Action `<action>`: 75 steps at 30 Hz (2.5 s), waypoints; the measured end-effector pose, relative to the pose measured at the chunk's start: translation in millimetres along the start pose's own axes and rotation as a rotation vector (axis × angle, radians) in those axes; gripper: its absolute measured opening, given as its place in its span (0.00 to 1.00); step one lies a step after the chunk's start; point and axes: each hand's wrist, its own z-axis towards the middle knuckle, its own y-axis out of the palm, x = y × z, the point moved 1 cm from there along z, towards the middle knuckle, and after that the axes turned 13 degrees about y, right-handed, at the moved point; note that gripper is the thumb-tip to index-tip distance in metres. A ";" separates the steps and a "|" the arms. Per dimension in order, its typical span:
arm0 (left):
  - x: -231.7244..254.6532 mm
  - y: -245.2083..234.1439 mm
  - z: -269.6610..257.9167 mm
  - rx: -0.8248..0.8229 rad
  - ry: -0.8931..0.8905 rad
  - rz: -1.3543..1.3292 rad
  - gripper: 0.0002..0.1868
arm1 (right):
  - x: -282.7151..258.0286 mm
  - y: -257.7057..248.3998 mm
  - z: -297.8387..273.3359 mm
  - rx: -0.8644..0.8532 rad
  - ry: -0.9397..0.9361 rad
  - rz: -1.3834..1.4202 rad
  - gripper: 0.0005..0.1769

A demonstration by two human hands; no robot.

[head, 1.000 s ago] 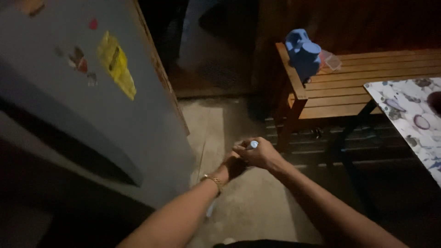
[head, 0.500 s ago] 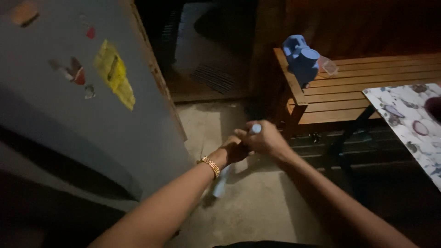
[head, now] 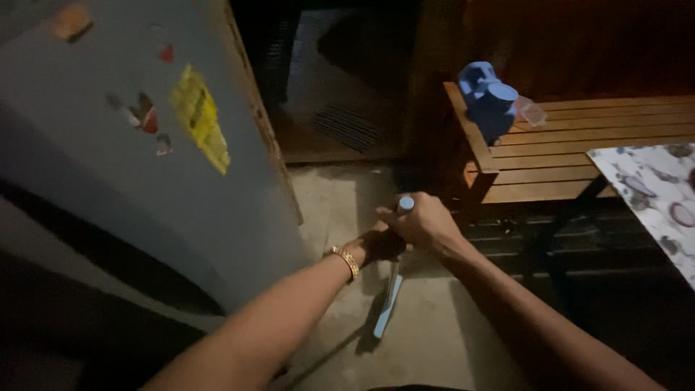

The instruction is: Sweeping the floor with a broom in a dining area.

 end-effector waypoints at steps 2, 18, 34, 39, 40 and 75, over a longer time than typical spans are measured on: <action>20.7 -21.7 -15.4 0.038 -0.054 -0.047 0.09 | -10.2 -0.7 -4.1 -0.012 -0.012 0.053 0.21; -27.6 1.2 3.2 0.086 -0.167 0.096 0.07 | 22.0 30.5 26.2 -0.084 0.115 0.083 0.19; 7.7 -14.4 -29.6 0.084 -0.246 0.266 0.14 | 60.3 90.6 35.1 -0.180 0.085 0.489 0.20; -35.6 23.4 38.4 0.173 -0.123 0.140 0.14 | 66.8 52.0 43.2 -0.004 0.180 0.228 0.23; -32.5 23.1 37.0 0.173 -0.125 0.134 0.14 | 60.6 39.6 40.4 -0.007 0.183 0.223 0.23; -62.3 -118.4 211.2 -0.006 0.204 0.956 0.18 | 20.4 -40.8 246.4 -0.065 -0.142 0.132 0.21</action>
